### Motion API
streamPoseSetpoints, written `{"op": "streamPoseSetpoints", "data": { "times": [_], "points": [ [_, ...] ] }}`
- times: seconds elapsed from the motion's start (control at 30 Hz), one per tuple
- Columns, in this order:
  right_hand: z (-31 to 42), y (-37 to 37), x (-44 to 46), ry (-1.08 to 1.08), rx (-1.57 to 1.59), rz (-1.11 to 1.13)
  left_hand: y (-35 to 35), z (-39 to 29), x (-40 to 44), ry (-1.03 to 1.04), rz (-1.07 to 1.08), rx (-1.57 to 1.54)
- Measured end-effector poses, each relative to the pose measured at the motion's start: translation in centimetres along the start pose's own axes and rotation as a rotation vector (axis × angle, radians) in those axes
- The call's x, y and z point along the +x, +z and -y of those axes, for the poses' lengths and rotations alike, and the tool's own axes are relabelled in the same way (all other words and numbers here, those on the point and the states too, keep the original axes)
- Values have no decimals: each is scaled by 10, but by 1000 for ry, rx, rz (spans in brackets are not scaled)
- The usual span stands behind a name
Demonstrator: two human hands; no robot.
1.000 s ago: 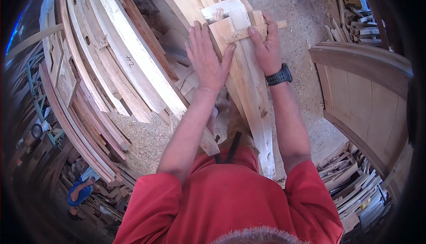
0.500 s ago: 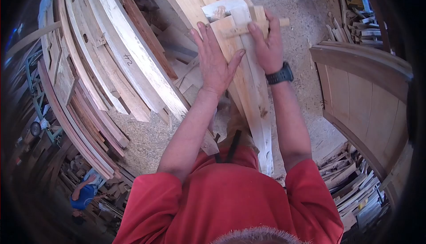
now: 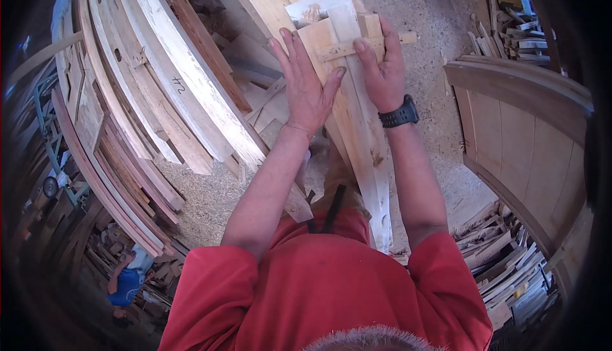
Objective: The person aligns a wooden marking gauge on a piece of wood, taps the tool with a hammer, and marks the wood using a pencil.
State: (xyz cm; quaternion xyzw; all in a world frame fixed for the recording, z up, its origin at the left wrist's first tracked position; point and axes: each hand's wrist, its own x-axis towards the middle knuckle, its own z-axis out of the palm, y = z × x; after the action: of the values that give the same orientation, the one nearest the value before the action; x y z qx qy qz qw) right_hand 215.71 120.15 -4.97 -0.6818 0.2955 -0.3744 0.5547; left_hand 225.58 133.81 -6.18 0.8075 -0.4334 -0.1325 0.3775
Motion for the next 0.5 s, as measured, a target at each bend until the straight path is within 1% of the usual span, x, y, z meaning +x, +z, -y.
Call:
{"op": "streamPoseSetpoints", "data": {
  "times": [0.03,0.1,0.3,0.43,0.5],
  "points": [
    [-3,0,6,0,0,1,0,0,-1,-2,3,-1],
    [-8,4,21,-56,-120,-2,1,2,-2,-6,11,-7],
    [3,10,30,22,1,-1,0,-2,0,-12,-1,-11],
    [-1,4,15,13,-70,-3,2,0,0,-14,-16,-10],
    [0,4,6,72,60,-5,2,0,-1,-1,-24,-19]
  ]
}}
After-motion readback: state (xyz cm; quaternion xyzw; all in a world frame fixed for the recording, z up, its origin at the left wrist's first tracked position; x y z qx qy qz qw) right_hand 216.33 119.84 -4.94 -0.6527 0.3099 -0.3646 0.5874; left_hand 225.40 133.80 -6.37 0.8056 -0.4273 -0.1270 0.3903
